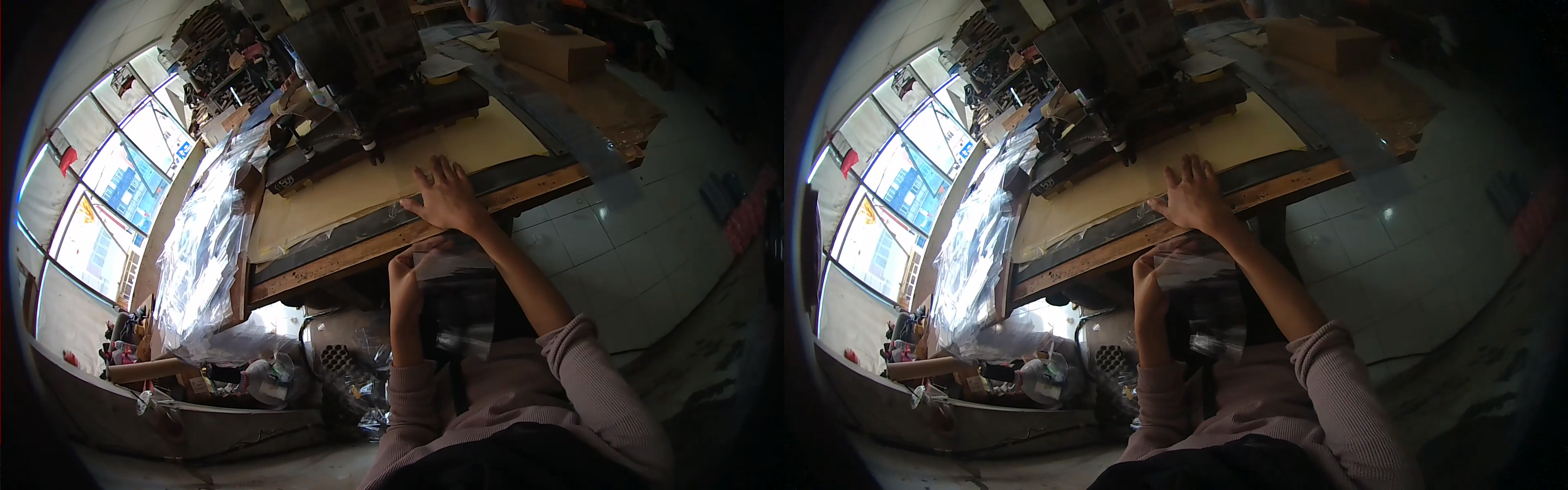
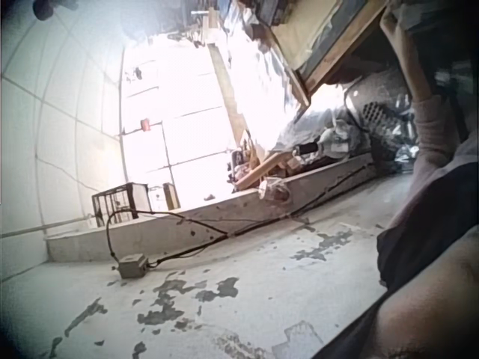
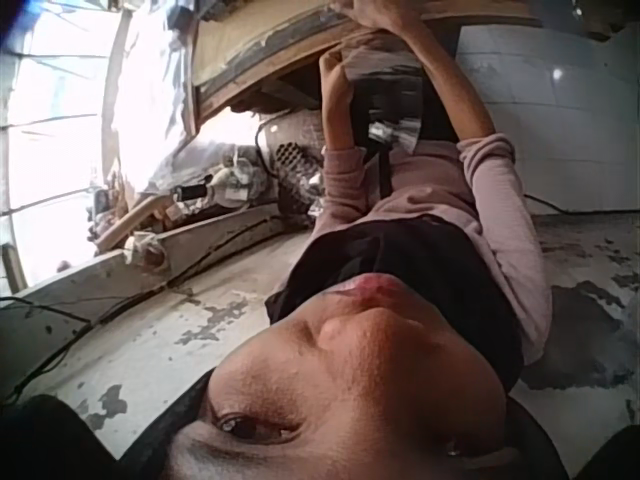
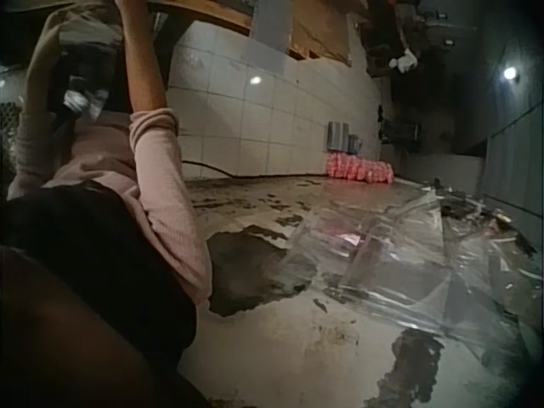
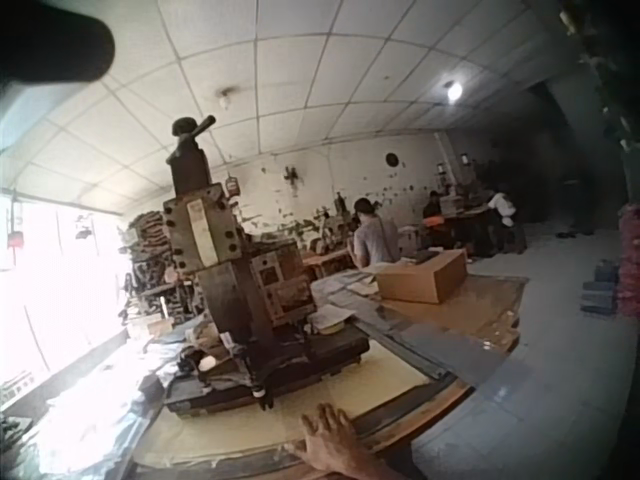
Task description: The person heat-seals plastic sheets by positioning them under a press machine and handles the sealed plastic pieces by hand.
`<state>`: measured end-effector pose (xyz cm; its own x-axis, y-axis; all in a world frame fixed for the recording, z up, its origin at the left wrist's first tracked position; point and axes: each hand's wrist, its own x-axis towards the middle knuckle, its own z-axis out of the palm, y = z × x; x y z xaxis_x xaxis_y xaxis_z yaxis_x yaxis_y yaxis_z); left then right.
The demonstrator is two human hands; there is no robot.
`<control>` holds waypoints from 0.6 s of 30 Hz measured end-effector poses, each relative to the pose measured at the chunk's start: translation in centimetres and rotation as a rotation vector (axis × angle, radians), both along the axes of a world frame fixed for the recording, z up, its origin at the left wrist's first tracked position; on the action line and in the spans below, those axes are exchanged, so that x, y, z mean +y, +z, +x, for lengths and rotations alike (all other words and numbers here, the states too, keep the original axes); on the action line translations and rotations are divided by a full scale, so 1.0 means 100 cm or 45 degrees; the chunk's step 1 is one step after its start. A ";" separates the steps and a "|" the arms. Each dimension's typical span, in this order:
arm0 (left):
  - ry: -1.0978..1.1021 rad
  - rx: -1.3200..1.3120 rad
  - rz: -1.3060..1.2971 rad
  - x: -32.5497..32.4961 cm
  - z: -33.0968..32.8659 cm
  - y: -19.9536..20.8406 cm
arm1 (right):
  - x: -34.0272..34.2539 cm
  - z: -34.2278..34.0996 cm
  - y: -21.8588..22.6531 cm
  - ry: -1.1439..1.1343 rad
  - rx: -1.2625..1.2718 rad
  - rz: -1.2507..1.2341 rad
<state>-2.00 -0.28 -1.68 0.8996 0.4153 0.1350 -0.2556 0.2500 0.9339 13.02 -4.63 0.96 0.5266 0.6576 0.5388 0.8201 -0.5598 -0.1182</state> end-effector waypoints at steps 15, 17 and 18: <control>0.023 0.011 0.004 -0.002 0.000 0.000 | 0.002 0.003 -0.004 0.009 -0.054 0.038; 0.024 0.017 0.004 -0.002 0.000 0.000 | 0.002 0.003 -0.005 0.010 -0.054 0.036; 0.028 0.015 0.012 -0.002 0.000 0.000 | 0.002 0.003 -0.005 0.008 -0.056 0.039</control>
<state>-2.02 -0.52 -1.67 0.8919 0.4335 0.1285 -0.2499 0.2359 0.9391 13.33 -4.40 0.47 0.4980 0.6436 0.5812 0.8283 -0.5516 -0.0989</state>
